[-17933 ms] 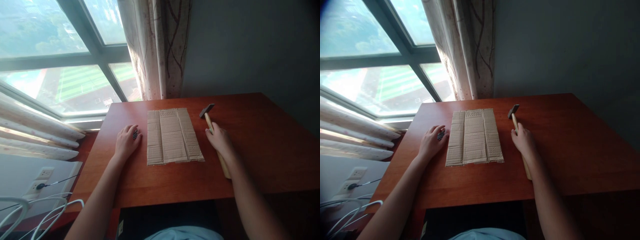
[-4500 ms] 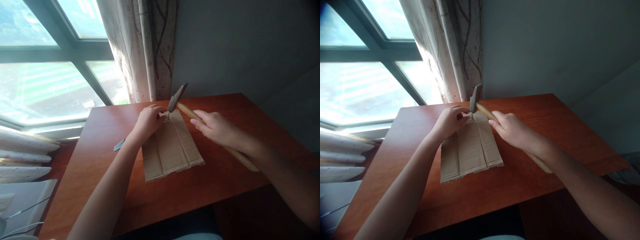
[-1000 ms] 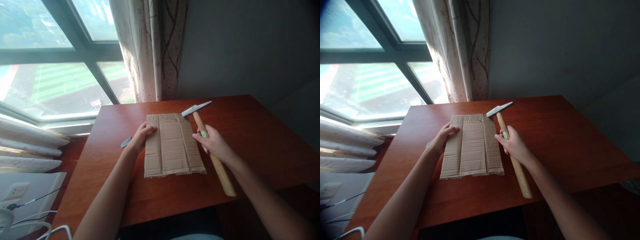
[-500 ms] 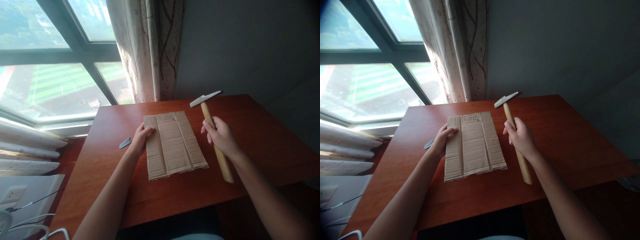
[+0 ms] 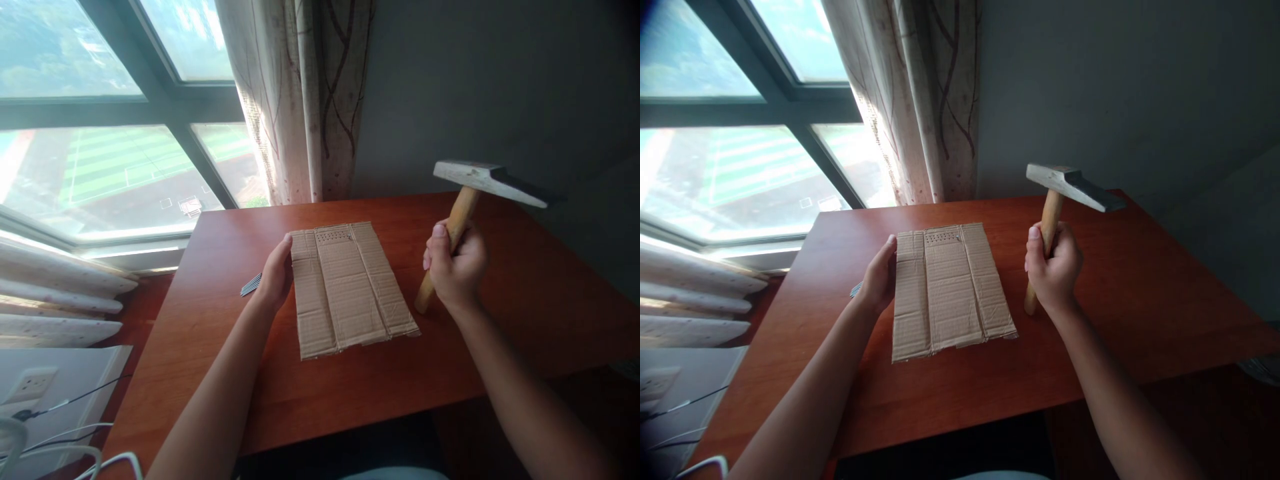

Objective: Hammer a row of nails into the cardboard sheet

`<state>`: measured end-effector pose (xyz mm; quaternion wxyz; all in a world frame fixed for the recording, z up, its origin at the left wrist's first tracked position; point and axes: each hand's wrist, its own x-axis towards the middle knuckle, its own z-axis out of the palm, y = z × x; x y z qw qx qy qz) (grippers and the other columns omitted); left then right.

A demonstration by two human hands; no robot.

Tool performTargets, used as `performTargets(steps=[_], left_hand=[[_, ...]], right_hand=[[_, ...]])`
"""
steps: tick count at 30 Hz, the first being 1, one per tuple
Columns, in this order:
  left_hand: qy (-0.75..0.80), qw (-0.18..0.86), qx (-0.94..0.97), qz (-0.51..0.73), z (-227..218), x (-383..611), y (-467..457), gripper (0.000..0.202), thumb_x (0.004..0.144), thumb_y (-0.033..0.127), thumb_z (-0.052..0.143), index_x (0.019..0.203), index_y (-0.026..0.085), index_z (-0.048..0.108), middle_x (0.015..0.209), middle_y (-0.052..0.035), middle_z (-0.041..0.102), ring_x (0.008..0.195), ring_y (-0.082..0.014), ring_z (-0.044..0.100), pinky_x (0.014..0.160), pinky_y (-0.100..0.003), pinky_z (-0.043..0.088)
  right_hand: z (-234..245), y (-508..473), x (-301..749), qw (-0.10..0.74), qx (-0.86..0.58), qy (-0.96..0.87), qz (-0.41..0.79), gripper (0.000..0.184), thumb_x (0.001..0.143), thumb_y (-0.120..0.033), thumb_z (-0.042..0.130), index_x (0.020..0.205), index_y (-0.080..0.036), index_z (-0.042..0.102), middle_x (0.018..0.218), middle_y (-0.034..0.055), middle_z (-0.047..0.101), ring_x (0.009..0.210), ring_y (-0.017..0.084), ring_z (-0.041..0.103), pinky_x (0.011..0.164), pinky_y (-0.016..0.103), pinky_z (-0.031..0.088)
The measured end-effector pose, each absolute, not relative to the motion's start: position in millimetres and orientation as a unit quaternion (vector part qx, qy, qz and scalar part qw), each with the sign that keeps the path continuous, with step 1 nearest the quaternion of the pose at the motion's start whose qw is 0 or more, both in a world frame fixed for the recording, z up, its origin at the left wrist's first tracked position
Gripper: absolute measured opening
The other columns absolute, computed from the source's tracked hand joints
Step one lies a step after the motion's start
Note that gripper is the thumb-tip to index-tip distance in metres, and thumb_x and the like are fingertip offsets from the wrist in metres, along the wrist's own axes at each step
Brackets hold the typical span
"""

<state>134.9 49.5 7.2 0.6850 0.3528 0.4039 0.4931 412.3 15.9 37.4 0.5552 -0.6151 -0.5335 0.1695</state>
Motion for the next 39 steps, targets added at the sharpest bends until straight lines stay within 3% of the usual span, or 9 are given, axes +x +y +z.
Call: performTargets(steps=[3,7,11,14,18,23,26,31,39], left_hand=[[0.415,0.674,0.363,0.492,5,130,53,0.061,0.081,0.068,0.058,0.112,0.016,0.068,0.097,-0.0096,0.075,0.093,-0.0316,0.069,0.082,-0.040,0.052],[0.435,0.648,0.365,0.507,3,126,56,0.061,0.080,0.068,0.058,0.112,0.017,0.066,0.099,-0.0090,0.074,0.095,-0.0285,0.069,0.081,-0.037,0.051],[0.454,0.618,0.354,0.536,3,119,60,0.056,0.080,0.066,0.059,0.109,0.018,0.066,0.105,-0.0101,0.073,0.099,-0.0260,0.067,0.082,-0.035,0.051],[0.475,0.579,0.354,0.560,8,106,64,0.051,0.081,0.062,0.060,0.105,0.018,0.067,0.112,-0.0115,0.071,0.101,-0.0233,0.067,0.084,-0.033,0.050],[0.538,0.458,0.431,0.561,18,78,59,0.042,0.078,0.052,0.068,0.105,0.020,0.068,0.114,-0.0099,0.071,0.098,-0.0214,0.067,0.085,-0.033,0.049],[0.679,0.165,0.619,0.359,19,44,32,0.019,0.077,0.042,0.069,0.084,0.025,0.073,0.081,-0.0047,0.070,0.075,-0.0222,0.062,0.069,-0.032,0.043],[0.694,0.037,0.692,0.198,18,40,14,0.018,0.084,0.039,0.059,0.080,0.027,0.072,0.083,-0.0043,0.070,0.069,-0.0212,0.060,0.059,-0.031,0.035],[0.700,-0.014,0.714,0.025,17,48,-1,0.027,0.093,0.037,0.048,0.094,0.027,0.073,0.099,-0.0045,0.071,0.077,-0.0207,0.064,0.057,-0.029,0.034],[0.696,-0.038,0.717,-0.031,12,52,-3,0.034,0.098,0.035,0.039,0.097,0.024,0.072,0.104,-0.0068,0.070,0.085,-0.0221,0.066,0.056,-0.029,0.034]], right_hand=[[35,16,409,0.617,-0.588,-0.511,0.109,0.029,0.094,-0.049,0.051,0.106,-0.023,0.054,0.057,-0.0067,0.045,0.038,0.012,0.043,0.041,0.027,0.038],[35,15,410,0.665,-0.526,-0.521,0.095,0.021,0.093,-0.045,0.053,0.090,-0.024,0.051,0.059,-0.0050,0.047,0.044,0.012,0.049,0.047,0.029,0.043],[44,11,417,0.687,-0.457,-0.527,0.204,0.026,0.089,-0.046,0.058,0.080,-0.024,0.047,0.065,-0.0032,0.046,0.056,0.014,0.053,0.059,0.032,0.050],[51,8,420,0.658,-0.458,-0.513,0.308,0.033,0.089,-0.053,0.056,0.078,-0.025,0.043,0.060,-0.0064,0.034,0.045,0.010,0.039,0.044,0.026,0.038],[51,8,417,0.657,-0.486,-0.498,0.289,0.042,0.091,-0.060,0.052,0.073,-0.025,0.040,0.054,-0.0078,0.025,0.039,0.008,0.026,0.037,0.024,0.023],[48,10,412,0.663,-0.485,-0.504,0.268,0.047,0.092,-0.061,0.051,0.067,-0.025,0.036,0.052,-0.0069,0.028,0.040,0.009,0.029,0.038,0.026,0.029],[46,11,414,0.664,-0.474,-0.509,0.275,0.049,0.092,-0.061,0.052,0.065,-0.024,0.034,0.052,-0.0071,0.028,0.039,0.008,0.029,0.037,0.025,0.025],[44,12,417,0.714,-0.408,-0.493,0.286,0.046,0.094,-0.050,0.058,0.064,-0.022,0.037,0.050,-0.0082,0.029,0.037,0.006,0.027,0.035,0.023,0.019],[46,9,413,0.727,-0.388,-0.488,0.288,0.045,0.093,-0.046,0.060,0.063,-0.022,0.037,0.049,-0.0086,0.030,0.037,0.005,0.028,0.035,0.023,0.019]])
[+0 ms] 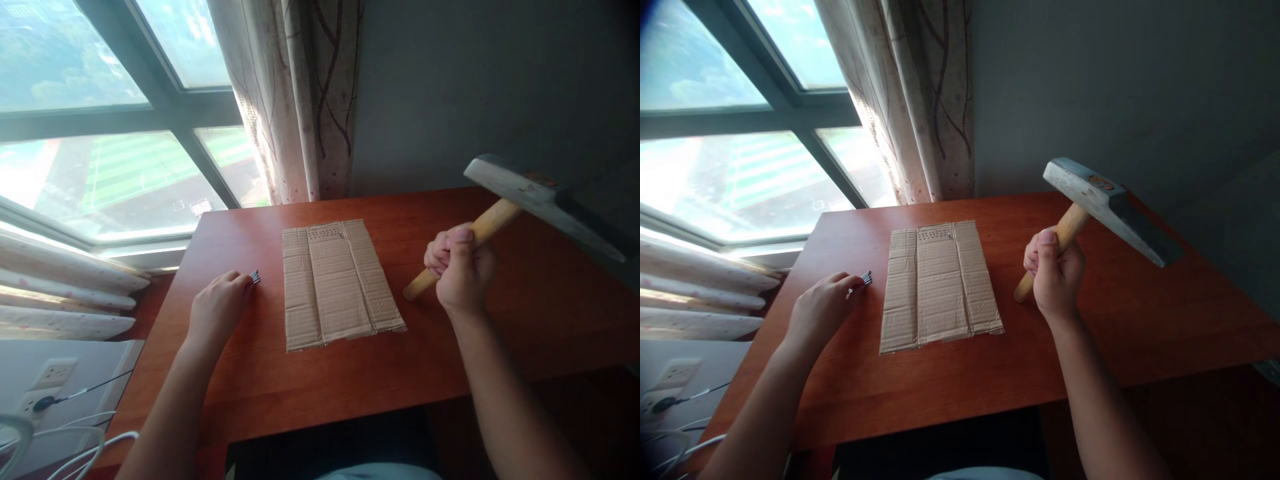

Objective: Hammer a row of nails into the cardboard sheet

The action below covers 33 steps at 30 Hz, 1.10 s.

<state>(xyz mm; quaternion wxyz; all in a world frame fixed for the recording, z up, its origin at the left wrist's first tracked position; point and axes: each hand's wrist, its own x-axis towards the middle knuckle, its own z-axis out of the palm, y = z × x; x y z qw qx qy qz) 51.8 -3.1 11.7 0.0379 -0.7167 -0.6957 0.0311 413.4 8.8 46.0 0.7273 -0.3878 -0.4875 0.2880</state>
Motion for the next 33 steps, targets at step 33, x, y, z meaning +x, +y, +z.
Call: performTargets(steps=[33], left_hand=[[-0.473,-0.264,-0.744,-0.392,45,175,88,0.010,0.079,0.023,0.066,0.082,0.018,0.074,0.083,-0.0025,0.077,0.074,-0.0155,0.070,0.070,-0.027,0.056]], right_hand=[[43,11,413,0.729,-0.389,-0.489,0.281,0.043,0.095,-0.044,0.058,0.065,-0.022,0.037,0.051,-0.0089,0.028,0.038,0.005,0.026,0.036,0.021,0.020]])
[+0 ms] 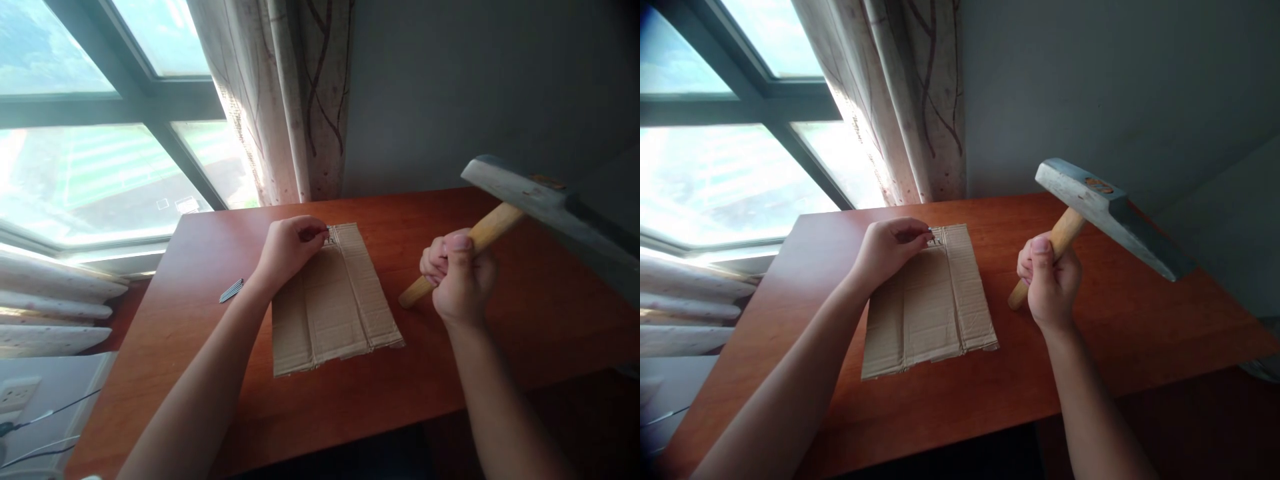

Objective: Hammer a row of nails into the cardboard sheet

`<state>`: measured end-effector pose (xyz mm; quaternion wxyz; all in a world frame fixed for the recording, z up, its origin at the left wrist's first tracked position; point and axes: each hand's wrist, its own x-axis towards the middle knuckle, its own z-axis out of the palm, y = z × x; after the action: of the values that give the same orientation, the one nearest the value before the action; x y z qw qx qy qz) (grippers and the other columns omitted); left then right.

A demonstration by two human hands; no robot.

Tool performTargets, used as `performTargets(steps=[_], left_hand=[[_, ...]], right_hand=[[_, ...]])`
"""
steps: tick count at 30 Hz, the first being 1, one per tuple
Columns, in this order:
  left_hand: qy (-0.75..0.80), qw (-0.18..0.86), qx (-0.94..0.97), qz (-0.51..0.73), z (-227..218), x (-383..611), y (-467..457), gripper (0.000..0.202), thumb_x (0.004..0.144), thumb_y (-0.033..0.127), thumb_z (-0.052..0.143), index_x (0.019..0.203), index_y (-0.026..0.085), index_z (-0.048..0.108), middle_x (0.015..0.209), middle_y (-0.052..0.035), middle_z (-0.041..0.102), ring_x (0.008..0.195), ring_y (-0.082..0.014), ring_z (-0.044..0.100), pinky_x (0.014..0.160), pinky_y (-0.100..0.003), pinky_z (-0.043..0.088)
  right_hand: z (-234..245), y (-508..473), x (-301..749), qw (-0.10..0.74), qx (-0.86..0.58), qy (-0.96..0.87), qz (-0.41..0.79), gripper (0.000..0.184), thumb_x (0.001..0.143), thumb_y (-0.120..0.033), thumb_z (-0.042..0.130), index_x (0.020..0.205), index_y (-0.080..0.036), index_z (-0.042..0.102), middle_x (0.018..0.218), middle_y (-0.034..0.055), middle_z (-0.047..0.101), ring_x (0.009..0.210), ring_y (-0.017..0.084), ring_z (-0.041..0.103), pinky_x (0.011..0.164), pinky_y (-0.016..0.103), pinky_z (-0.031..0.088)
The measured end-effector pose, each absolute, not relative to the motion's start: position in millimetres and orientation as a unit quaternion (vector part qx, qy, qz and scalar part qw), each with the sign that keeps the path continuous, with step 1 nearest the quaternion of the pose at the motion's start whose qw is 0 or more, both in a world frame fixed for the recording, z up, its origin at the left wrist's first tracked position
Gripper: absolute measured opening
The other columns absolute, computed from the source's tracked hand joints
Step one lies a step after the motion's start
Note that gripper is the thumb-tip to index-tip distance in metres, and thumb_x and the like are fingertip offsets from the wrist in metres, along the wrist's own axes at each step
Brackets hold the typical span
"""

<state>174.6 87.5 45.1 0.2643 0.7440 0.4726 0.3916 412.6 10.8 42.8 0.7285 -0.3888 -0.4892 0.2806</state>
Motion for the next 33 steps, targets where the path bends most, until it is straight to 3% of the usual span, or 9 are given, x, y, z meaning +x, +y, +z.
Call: performTargets(steps=[33], left_hand=[[0.477,0.249,0.753,0.379,44.0,173.9,88.4,0.012,0.080,0.025,0.065,0.082,0.017,0.074,0.082,-0.0033,0.076,0.073,-0.0159,0.069,0.069,-0.027,0.055]], right_hand=[[44.7,7.2,410.8,0.720,-0.404,-0.497,0.267,0.041,0.095,-0.045,0.057,0.067,-0.023,0.037,0.052,-0.0087,0.029,0.038,0.006,0.026,0.036,0.022,0.019]])
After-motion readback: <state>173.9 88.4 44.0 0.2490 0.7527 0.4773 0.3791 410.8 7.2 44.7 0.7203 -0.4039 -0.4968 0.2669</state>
